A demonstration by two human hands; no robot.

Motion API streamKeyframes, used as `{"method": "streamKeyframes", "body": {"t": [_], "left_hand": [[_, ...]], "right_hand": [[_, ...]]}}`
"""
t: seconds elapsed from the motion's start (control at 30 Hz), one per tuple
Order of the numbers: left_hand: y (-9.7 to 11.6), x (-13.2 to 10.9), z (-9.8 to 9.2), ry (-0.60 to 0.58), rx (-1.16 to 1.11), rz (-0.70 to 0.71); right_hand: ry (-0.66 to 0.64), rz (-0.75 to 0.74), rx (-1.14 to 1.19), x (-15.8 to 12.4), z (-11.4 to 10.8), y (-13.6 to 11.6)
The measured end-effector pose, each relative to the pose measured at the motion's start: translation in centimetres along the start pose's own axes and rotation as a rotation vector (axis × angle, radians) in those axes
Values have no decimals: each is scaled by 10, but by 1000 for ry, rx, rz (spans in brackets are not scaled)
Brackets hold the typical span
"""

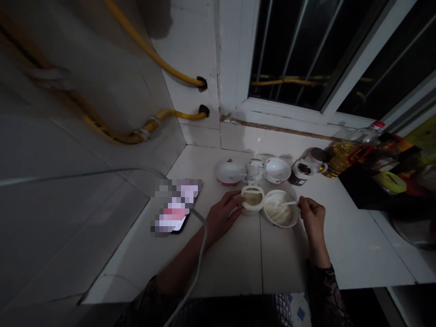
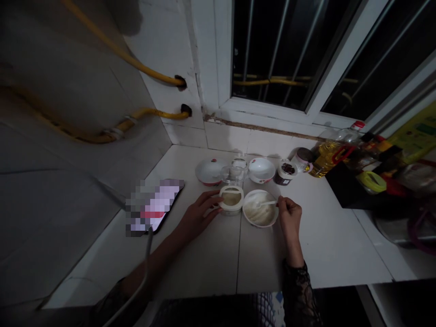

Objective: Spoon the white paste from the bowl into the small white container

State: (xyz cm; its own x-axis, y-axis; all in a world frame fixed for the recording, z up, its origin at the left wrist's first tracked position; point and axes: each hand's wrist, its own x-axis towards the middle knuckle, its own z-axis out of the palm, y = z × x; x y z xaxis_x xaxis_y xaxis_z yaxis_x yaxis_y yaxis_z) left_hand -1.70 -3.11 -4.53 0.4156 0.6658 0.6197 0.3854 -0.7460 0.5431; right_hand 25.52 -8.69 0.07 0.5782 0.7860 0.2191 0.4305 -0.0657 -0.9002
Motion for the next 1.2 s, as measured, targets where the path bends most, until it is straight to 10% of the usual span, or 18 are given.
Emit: {"method": "streamKeyframes", "body": {"t": [0.3, 0.47, 0.67, 0.93, 1.2], "left_hand": [[1, 1, -1, -6, 4, 9], [1, 0, 0, 8, 5, 9], [0, 0, 1, 5, 0, 17], [1, 0, 0, 1, -4, 3], [1, 0, 0, 5, 14, 0]], "right_hand": [[60, -11, 126, 0, 13, -12], [113, -416, -81, -16, 31, -33], [-131, -982, -382, -25, 41, -36], [114, -622, -224, -12, 20, -22], [-47, -560, -494, 13, -7, 7]]}}
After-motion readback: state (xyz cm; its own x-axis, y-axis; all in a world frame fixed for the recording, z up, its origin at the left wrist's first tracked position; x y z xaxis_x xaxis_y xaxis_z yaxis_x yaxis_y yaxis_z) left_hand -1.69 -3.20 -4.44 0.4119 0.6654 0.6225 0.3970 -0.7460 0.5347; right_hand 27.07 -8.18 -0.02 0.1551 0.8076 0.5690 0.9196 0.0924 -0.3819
